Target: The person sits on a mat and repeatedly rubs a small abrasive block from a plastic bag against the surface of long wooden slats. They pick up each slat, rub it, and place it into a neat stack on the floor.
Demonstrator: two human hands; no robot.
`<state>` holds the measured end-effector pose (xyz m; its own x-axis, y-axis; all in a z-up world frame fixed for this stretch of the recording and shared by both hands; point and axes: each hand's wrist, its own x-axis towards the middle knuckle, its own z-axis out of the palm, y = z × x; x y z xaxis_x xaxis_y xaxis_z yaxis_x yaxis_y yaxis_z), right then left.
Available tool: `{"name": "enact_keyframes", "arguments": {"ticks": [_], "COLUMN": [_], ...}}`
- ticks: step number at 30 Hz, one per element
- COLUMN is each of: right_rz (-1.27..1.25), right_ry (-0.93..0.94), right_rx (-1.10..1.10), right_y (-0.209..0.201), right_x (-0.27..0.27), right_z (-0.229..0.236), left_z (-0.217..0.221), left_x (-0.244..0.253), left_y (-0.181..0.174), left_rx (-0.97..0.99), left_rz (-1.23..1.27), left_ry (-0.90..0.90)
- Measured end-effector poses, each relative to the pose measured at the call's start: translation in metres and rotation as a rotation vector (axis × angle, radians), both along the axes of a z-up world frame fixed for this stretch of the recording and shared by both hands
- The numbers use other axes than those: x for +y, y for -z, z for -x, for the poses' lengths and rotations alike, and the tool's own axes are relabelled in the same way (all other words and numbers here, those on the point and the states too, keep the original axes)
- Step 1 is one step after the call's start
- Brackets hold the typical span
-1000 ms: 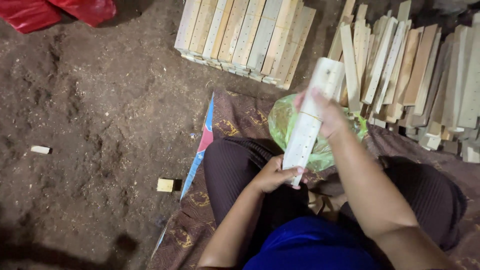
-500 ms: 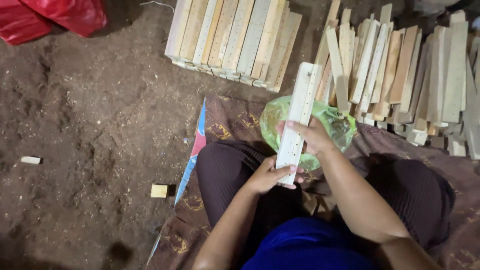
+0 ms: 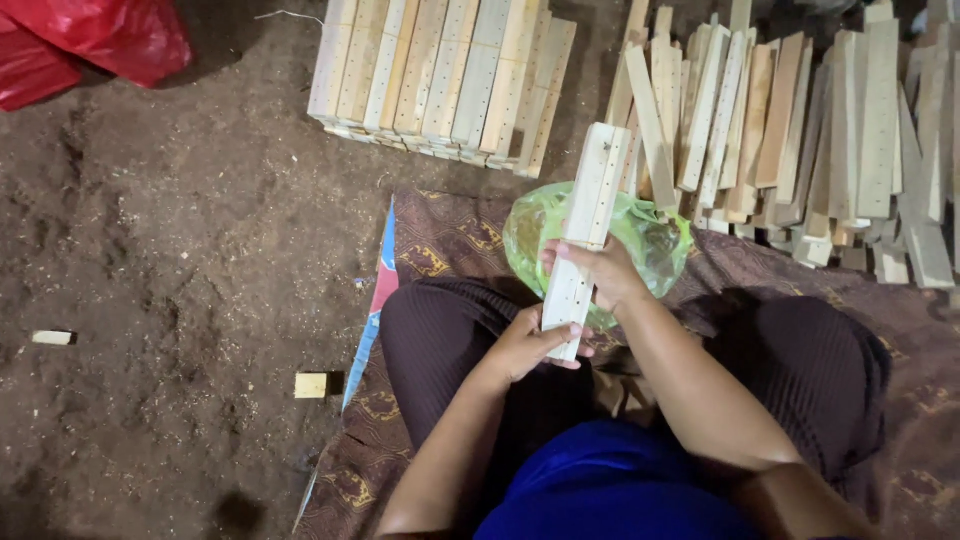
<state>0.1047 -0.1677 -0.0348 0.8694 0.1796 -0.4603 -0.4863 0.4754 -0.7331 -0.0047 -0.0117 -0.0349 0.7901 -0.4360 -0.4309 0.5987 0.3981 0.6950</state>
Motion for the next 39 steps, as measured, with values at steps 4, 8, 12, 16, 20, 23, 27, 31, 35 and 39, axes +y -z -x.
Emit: {"name": "enact_keyframes", "arguments": {"ticks": [4,8,12,16,20,23,27,31,35,39], "right_rz": [0.050,0.025,-0.057,-0.042,-0.076,-0.085,-0.027,0.040,0.281,0.457], "right_ry": [0.047,0.081,0.081,0.083,0.081,0.078,0.051,-0.025,0.055,0.147], "right_rx": [-0.015,-0.010,0.006,-0.029,-0.039,-0.051,-0.038,-0.073,-0.115,-0.127], "right_y": [-0.021,-0.008,-0.014,-0.010,-0.012,-0.018,-0.021,0.037,0.003,0.034], "right_x": [-0.007,-0.011,-0.013,-0.020,-0.019,-0.018,-0.022,-0.044,-0.019,-0.004], "right_z": [-0.006,-0.013,-0.004,-0.005,-0.006,-0.003,-0.019,-0.080,-0.135,-0.207], "left_z": [0.001,0.001,0.004,0.003,0.003,0.003,-0.012,-0.058,-0.129,-0.189], "left_x": [-0.004,-0.005,-0.003,-0.004,-0.007,-0.008,-0.011,-0.014,-0.005,0.004], "left_y": [-0.008,-0.003,-0.001,-0.013,-0.014,-0.009,-0.009,-0.010,0.004,0.050], "left_rx": [0.008,0.000,-0.003,0.002,0.021,0.013,0.033,0.051,0.023,0.088], "left_rz": [-0.030,-0.039,-0.041,-0.028,0.004,0.008,0.010,-0.027,-0.074,-0.140], "left_ry": [0.017,0.030,0.039,0.052,0.039,0.035,-0.002,-0.073,-0.104,-0.299]}}
